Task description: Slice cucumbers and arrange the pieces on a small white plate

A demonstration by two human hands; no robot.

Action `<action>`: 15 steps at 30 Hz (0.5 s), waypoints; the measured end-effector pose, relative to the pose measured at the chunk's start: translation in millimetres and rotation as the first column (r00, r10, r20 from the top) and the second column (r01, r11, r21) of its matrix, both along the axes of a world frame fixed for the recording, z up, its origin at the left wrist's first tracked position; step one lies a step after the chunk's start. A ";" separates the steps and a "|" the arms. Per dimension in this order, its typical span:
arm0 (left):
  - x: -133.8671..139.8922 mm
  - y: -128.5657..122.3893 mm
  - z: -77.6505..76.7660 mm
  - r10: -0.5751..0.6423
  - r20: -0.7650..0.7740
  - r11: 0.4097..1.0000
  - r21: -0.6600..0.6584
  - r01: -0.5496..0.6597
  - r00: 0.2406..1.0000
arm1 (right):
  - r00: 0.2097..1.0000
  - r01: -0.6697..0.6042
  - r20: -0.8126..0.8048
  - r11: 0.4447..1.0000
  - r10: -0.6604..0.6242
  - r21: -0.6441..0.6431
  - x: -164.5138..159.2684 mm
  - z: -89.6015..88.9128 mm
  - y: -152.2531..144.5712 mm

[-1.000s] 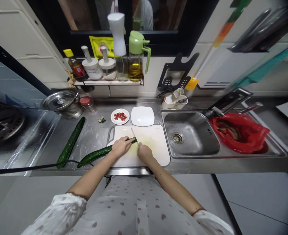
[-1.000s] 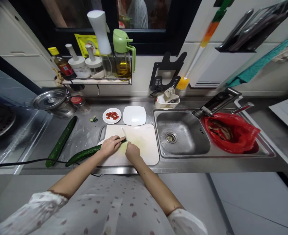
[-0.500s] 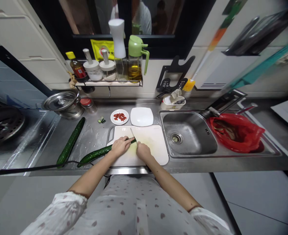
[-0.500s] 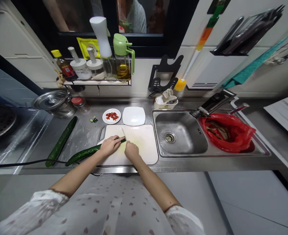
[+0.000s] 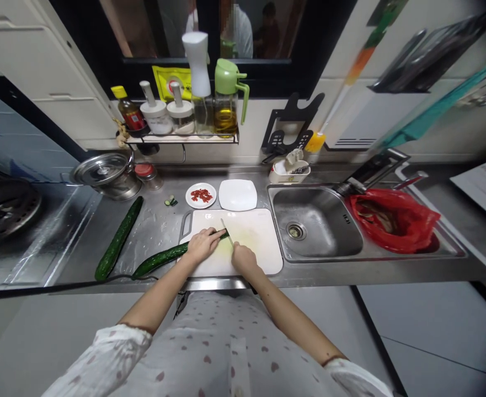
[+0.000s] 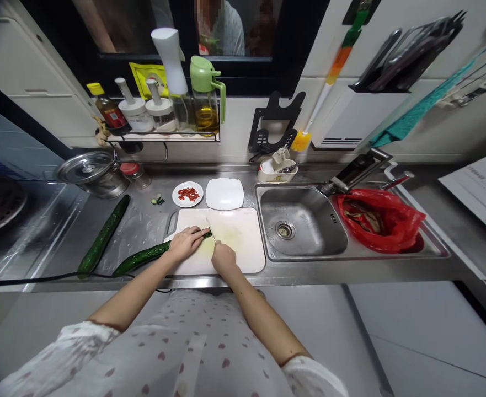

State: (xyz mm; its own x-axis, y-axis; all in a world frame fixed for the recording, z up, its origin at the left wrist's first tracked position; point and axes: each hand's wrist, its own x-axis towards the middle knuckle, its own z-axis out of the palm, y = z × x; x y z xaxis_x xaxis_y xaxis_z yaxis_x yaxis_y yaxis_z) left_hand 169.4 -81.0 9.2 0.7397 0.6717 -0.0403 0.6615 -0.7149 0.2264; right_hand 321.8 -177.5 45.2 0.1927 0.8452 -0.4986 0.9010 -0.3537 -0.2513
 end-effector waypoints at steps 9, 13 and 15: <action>-3.0 -2.2 -4.8 0.014 0.057 1.000 -0.004 -0.014 0.998 | 0.999 0.014 0.039 1.000 -0.014 0.001 -4.3 -3.9 -10.6; -3.7 -1.2 -5.6 0.009 0.065 1.000 -0.008 -0.008 0.998 | 1.000 0.009 0.030 1.000 -0.009 -0.009 -3.5 -1.2 2.7; -3.9 -0.7 -5.7 0.005 0.064 1.000 -0.012 -0.004 0.998 | 1.000 0.005 0.023 1.000 -0.004 -0.013 -3.1 0.3 9.7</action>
